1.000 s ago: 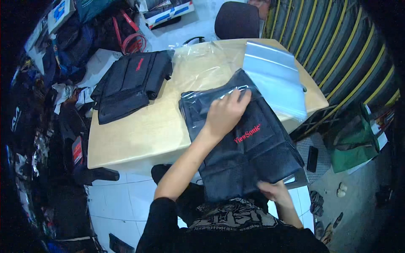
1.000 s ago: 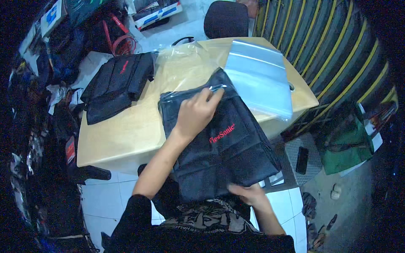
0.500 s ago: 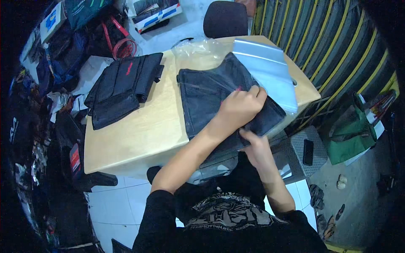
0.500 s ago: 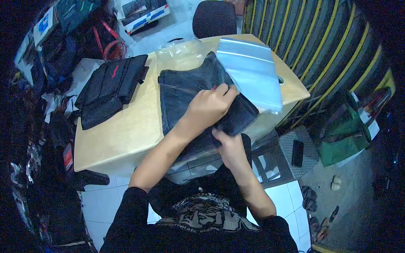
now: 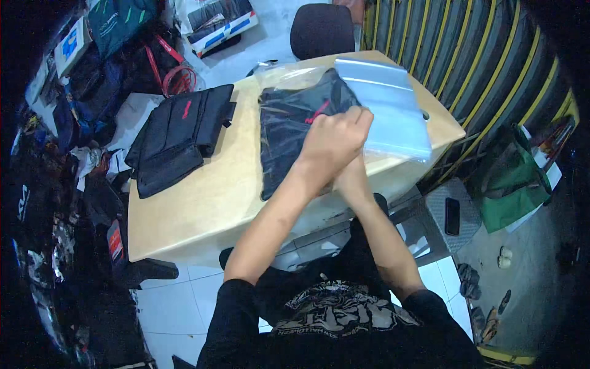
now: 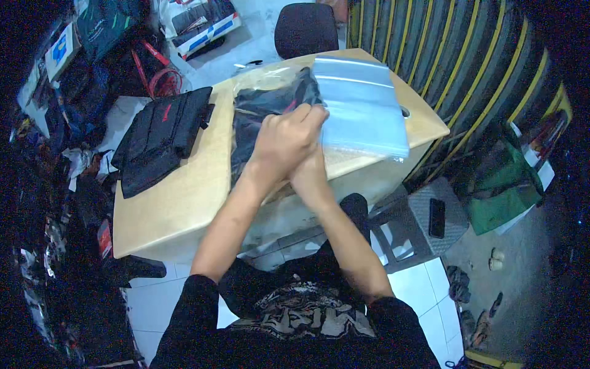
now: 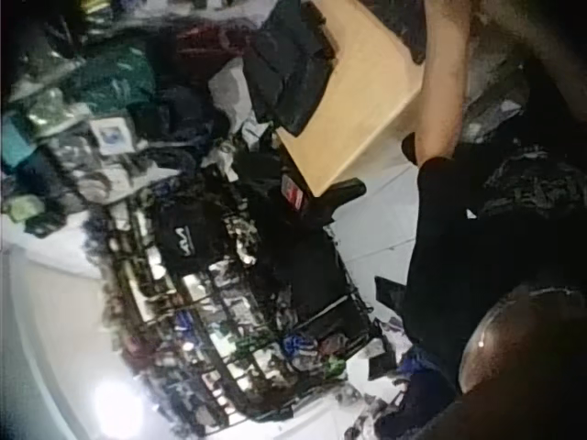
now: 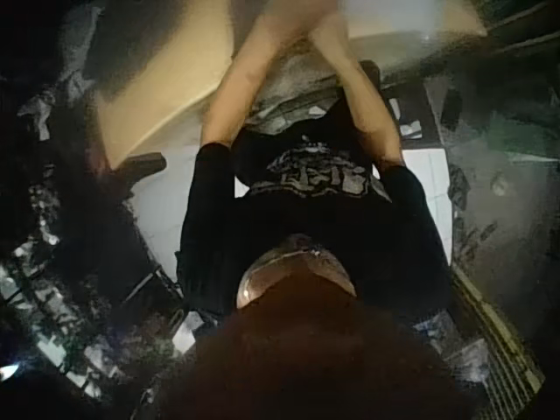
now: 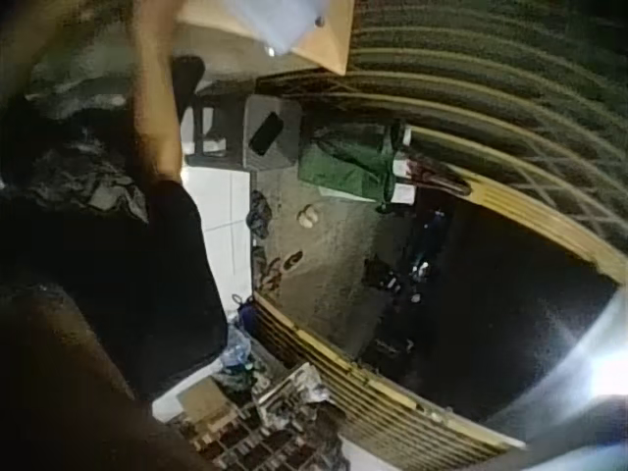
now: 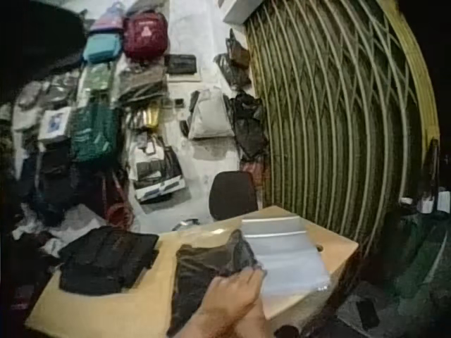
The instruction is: The person opens a clear plastic sleeve by inserting their arms into it, then slides a black laptop bag into the sleeve before folding the plastic.
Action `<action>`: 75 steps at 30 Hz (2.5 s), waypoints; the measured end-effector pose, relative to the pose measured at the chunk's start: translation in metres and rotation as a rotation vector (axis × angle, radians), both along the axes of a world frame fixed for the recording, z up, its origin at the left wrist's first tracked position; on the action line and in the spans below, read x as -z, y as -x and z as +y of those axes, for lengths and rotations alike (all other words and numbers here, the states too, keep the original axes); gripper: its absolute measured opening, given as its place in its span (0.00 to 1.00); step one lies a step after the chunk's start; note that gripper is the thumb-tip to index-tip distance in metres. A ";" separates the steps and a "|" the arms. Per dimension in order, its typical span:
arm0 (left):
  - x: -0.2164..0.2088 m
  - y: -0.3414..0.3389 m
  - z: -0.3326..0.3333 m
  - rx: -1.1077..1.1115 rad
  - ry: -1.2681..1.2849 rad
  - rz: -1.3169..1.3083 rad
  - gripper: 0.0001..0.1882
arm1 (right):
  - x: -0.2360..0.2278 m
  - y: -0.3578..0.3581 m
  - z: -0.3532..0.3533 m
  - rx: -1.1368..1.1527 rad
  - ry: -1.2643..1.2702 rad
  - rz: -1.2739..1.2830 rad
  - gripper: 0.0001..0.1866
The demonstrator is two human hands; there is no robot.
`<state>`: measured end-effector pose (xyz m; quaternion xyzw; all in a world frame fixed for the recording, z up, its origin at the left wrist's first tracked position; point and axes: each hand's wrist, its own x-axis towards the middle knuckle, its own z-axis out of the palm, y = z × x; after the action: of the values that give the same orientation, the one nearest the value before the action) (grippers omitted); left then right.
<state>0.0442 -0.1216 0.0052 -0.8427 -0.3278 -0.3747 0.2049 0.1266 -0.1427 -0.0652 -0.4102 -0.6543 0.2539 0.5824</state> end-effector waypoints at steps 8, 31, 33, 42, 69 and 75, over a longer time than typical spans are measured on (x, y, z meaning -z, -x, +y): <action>0.004 -0.011 0.009 -0.055 -0.098 -0.064 0.08 | 0.038 0.013 0.029 -0.231 0.215 0.503 0.27; 0.046 -0.011 -0.019 -0.009 -0.200 0.235 0.14 | 0.054 0.016 0.057 -0.244 0.396 0.400 0.28; 0.051 -0.014 -0.021 0.032 -0.158 0.270 0.14 | 0.056 0.015 0.063 -0.237 0.424 0.409 0.29; 0.042 -0.017 -0.023 -0.091 0.083 0.158 0.09 | 0.095 -0.020 0.038 0.050 0.313 0.132 0.29; 0.107 0.127 -0.053 -0.358 1.017 -1.351 0.22 | 0.058 -0.148 0.030 0.245 0.588 -0.050 0.24; 0.095 0.149 -0.013 -0.162 1.510 -1.191 0.14 | 0.030 -0.137 0.055 -0.025 0.794 0.162 0.20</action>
<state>-0.1050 -0.1348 -0.0898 -0.3990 -0.5897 -0.4160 -0.5657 0.2632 -0.0875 -0.0953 -0.5739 -0.4621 0.5257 0.4251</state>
